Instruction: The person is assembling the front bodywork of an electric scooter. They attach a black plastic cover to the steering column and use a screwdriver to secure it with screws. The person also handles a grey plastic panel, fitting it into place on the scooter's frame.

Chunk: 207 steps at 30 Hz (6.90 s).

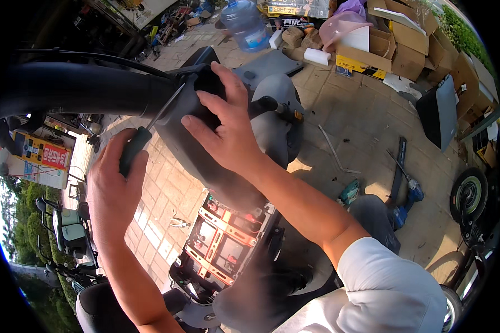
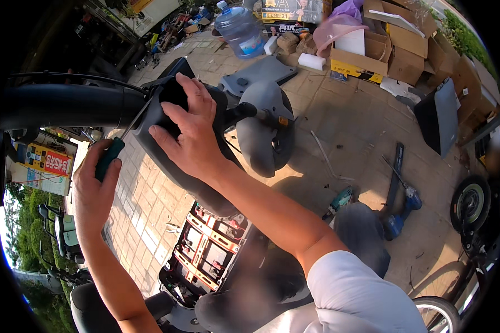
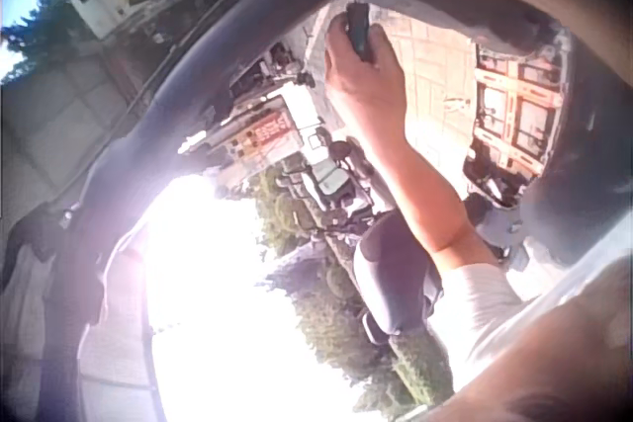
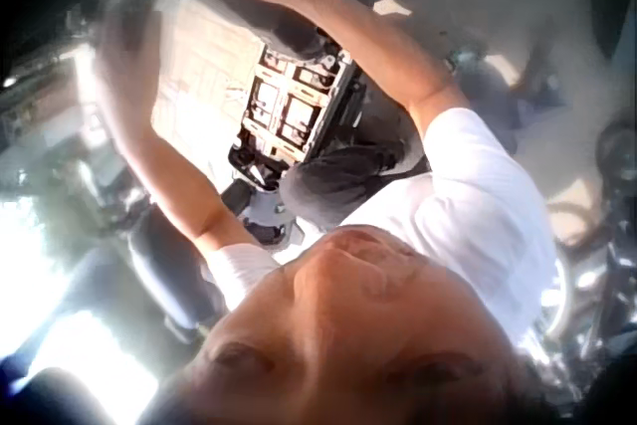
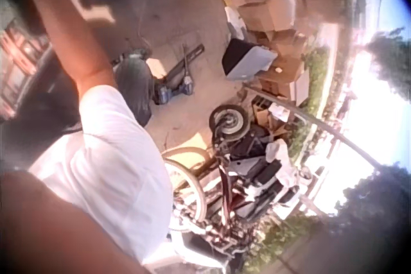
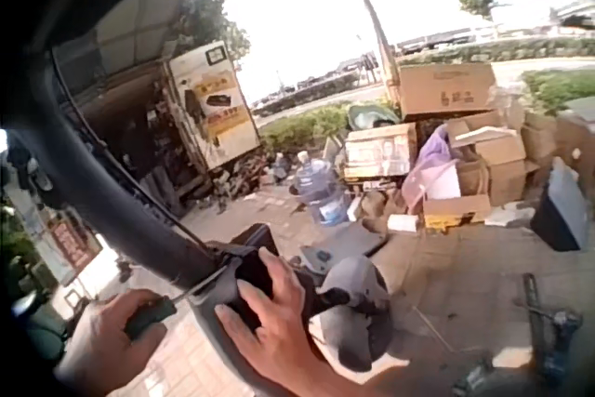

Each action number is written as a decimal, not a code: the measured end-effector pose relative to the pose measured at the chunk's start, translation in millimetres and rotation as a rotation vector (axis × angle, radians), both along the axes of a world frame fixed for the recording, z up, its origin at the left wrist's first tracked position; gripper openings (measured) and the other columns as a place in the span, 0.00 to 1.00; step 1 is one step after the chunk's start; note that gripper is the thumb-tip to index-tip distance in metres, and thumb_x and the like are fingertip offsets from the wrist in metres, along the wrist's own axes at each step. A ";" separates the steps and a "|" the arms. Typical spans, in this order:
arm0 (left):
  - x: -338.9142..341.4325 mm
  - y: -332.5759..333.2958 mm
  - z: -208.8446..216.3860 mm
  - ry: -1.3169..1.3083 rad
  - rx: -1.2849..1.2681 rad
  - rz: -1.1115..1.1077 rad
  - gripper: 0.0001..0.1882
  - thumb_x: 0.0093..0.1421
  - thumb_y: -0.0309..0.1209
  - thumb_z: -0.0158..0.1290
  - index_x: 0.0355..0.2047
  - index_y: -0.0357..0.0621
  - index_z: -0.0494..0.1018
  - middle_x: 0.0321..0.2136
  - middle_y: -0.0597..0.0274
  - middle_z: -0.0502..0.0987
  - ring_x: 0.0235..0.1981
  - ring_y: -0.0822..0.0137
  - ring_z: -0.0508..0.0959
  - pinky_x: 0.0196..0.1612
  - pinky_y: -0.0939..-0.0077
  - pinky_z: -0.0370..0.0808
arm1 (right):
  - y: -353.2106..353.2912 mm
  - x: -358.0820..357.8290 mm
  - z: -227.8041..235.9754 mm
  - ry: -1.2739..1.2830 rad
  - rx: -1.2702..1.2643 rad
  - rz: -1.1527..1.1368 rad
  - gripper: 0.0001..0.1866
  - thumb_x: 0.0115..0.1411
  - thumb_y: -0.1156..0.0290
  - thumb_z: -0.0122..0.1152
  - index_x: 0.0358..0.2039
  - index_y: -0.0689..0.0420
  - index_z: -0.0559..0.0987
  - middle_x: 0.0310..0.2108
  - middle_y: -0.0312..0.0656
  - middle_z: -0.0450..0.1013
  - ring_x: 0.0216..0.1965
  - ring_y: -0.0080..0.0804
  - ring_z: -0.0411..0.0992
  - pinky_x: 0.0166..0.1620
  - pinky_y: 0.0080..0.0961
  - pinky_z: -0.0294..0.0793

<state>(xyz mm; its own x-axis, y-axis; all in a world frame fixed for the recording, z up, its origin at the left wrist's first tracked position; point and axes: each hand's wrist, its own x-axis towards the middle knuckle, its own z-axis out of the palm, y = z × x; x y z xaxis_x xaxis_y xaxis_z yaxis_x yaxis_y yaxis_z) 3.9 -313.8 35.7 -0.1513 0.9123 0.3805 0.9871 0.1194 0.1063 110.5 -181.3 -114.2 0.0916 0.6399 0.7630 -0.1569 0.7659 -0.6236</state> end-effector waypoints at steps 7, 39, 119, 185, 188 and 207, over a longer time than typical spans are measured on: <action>7.8 18.5 -8.5 0.044 -0.039 0.060 0.15 0.63 0.27 0.54 0.51 0.46 0.76 0.36 0.56 0.81 0.36 0.66 0.81 0.41 0.71 0.75 | 29.3 9.2 -16.6 0.055 0.126 0.006 0.17 0.53 0.69 0.67 0.44 0.58 0.79 0.61 0.55 0.61 0.61 0.58 0.60 0.60 0.52 0.55; 21.9 16.6 2.6 -0.023 -0.112 0.247 0.17 0.64 0.31 0.54 0.52 0.42 0.76 0.34 0.62 0.79 0.35 0.73 0.75 0.40 0.79 0.71 | 88.0 3.7 1.7 0.042 -0.021 0.066 0.11 0.48 0.69 0.70 0.31 0.60 0.81 0.33 0.50 0.74 0.38 0.51 0.74 0.43 0.42 0.74; 60.5 118.3 -33.4 0.497 0.069 0.200 0.15 0.58 0.34 0.53 0.42 0.40 0.77 0.33 0.47 0.77 0.35 0.47 0.79 0.40 0.55 0.74 | 93.2 8.3 -8.5 0.082 -0.032 0.165 0.14 0.47 0.70 0.68 0.35 0.60 0.82 0.31 0.48 0.76 0.33 0.47 0.76 0.37 0.34 0.75; 70.8 109.5 -51.1 0.166 0.327 0.192 0.14 0.54 0.34 0.61 0.39 0.41 0.80 0.31 0.55 0.80 0.32 0.57 0.81 0.39 0.68 0.76 | 96.3 22.3 -9.8 -0.022 0.189 0.159 0.18 0.53 0.66 0.68 0.46 0.48 0.81 0.34 0.47 0.72 0.39 0.46 0.73 0.42 0.37 0.74; 65.7 109.8 -54.0 0.119 0.337 0.165 0.13 0.54 0.34 0.61 0.37 0.41 0.80 0.30 0.54 0.79 0.31 0.57 0.80 0.37 0.68 0.75 | 100.6 31.1 -5.3 -0.144 0.222 0.224 0.17 0.56 0.65 0.65 0.48 0.45 0.82 0.36 0.47 0.71 0.42 0.46 0.72 0.45 0.38 0.73; 69.8 112.8 -49.5 0.069 0.390 0.202 0.20 0.53 0.36 0.65 0.43 0.37 0.79 0.27 0.58 0.77 0.27 0.62 0.77 0.34 0.68 0.72 | 107.2 41.1 9.0 -0.222 0.277 0.302 0.14 0.59 0.73 0.58 0.46 0.50 0.79 0.35 0.46 0.68 0.40 0.48 0.69 0.44 0.39 0.69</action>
<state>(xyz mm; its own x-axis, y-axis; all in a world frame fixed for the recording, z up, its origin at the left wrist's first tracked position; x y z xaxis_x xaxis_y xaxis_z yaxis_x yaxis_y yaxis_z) 73.7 -201.0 -13.9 -0.2736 0.6530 0.7062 0.9546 0.2746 0.1159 151.6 -74.1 -105.2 -0.2525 0.3826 0.8887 -0.2838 0.8488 -0.4461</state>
